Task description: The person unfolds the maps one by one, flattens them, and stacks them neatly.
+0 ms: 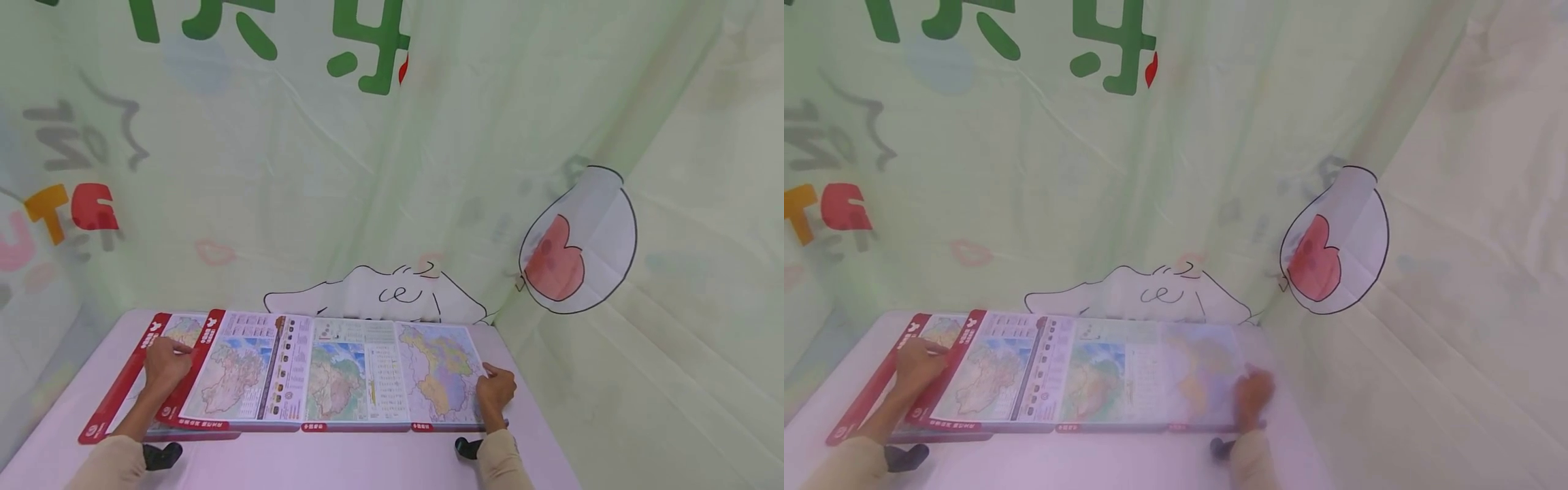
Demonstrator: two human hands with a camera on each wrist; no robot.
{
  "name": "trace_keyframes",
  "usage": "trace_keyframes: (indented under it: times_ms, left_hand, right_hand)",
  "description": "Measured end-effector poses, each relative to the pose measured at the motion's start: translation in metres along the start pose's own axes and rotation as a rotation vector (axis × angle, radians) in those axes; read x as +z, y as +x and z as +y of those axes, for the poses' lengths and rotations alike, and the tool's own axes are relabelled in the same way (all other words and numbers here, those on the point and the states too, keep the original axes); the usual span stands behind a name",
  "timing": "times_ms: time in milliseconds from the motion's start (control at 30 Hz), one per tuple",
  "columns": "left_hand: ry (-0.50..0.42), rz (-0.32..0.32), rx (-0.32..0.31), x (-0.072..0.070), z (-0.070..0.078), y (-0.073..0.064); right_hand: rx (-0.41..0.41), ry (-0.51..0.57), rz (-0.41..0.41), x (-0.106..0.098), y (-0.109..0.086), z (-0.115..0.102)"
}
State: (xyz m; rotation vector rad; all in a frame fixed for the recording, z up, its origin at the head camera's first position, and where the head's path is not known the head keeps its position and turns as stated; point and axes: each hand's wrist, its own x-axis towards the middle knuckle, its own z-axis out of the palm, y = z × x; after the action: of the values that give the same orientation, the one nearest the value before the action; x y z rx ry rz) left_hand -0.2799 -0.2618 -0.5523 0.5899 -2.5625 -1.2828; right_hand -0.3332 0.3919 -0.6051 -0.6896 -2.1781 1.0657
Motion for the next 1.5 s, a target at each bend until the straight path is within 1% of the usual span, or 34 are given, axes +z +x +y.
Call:
trace_keyframes:
  times_ms: [133, 233, 333, 400, 467, 533, 567, 633, 700, 733, 800, 867, 933, 1000, 1067, 1100, 1167, 1233, 1333, 1433, 1500]
  left_hand:
    - [0.02, 0.029, -0.017, 0.0, -0.002, -0.003]
    - [0.04, 0.058, -0.017, 0.0, -0.003, -0.006]
    - [0.068, 0.082, 0.0, 0.001, -0.003, -0.009]
    - [0.077, 0.102, 0.025, 0.001, -0.004, -0.01]
    - [0.076, 0.109, 0.037, 0.0, -0.007, -0.013]
    - [0.08, 0.116, 0.042, -0.004, -0.014, -0.017]
    - [0.081, 0.119, 0.042, -0.007, -0.019, -0.021]
    - [0.112, 0.118, 0.049, -0.015, -0.029, -0.029]
    - [0.171, 0.126, 0.088, -0.023, -0.039, -0.036]
    - [0.204, 0.133, 0.115, -0.027, -0.043, -0.04]
    - [0.262, 0.135, 0.165, -0.034, -0.048, -0.045]
    - [0.309, 0.13, 0.207, -0.037, -0.052, -0.049]
    - [0.331, 0.115, 0.219, -0.038, -0.054, -0.054]
    - [0.347, 0.101, 0.226, -0.036, -0.057, -0.057]
    - [0.354, 0.097, 0.238, -0.033, -0.06, -0.058]
    - [0.362, 0.1, 0.249, -0.031, -0.062, -0.058]
    - [0.378, 0.104, 0.278, -0.028, -0.066, -0.057]
    - [0.392, 0.111, 0.299, -0.026, -0.07, -0.056]
    - [0.403, 0.111, 0.307, -0.027, -0.076, -0.056]
    - [0.407, 0.112, 0.313, -0.031, -0.082, -0.061]
    - [0.411, 0.116, 0.312, -0.034, -0.086, -0.068]
  right_hand:
    - [-0.014, -0.004, 0.002, 0.007, 0.003, 0.006]
    - [-0.015, -0.015, 0.012, 0.008, 0.002, 0.004]
    - [0.008, -0.068, 0.017, 0.002, -0.003, -0.006]
    - [0.037, -0.119, 0.003, -0.005, -0.009, -0.017]
    - [0.068, -0.162, -0.022, -0.011, -0.014, -0.026]
    - [0.056, -0.198, -0.049, -0.011, -0.02, -0.03]
    - [0.037, -0.214, -0.061, -0.009, -0.023, -0.032]
    - [-0.026, -0.224, -0.072, -0.004, -0.032, -0.04]
    - [-0.13, -0.222, -0.082, 0.0, -0.044, -0.056]
    - [-0.192, -0.206, -0.09, 0.0, -0.052, -0.069]
    - [-0.32, -0.18, -0.142, 0.004, -0.072, -0.098]
    - [-0.467, -0.158, -0.228, 0.01, -0.099, -0.127]
    - [-0.601, -0.171, -0.36, 0.021, -0.13, -0.15]
    - [-0.691, -0.214, -0.507, 0.035, -0.162, -0.165]
    - [-0.747, -0.263, -0.637, 0.049, -0.189, -0.176]
    - [-0.761, -0.304, -0.693, 0.057, -0.2, -0.179]
    - [-0.784, -0.373, -0.773, 0.07, -0.218, -0.182]
    - [-0.811, -0.422, -0.819, 0.081, -0.23, -0.181]
    - [-0.846, -0.491, -0.875, 0.095, -0.24, -0.175]
    - [-0.866, -0.509, -0.908, 0.104, -0.244, -0.169]
    - [-0.873, -0.509, -0.924, 0.106, -0.247, -0.168]
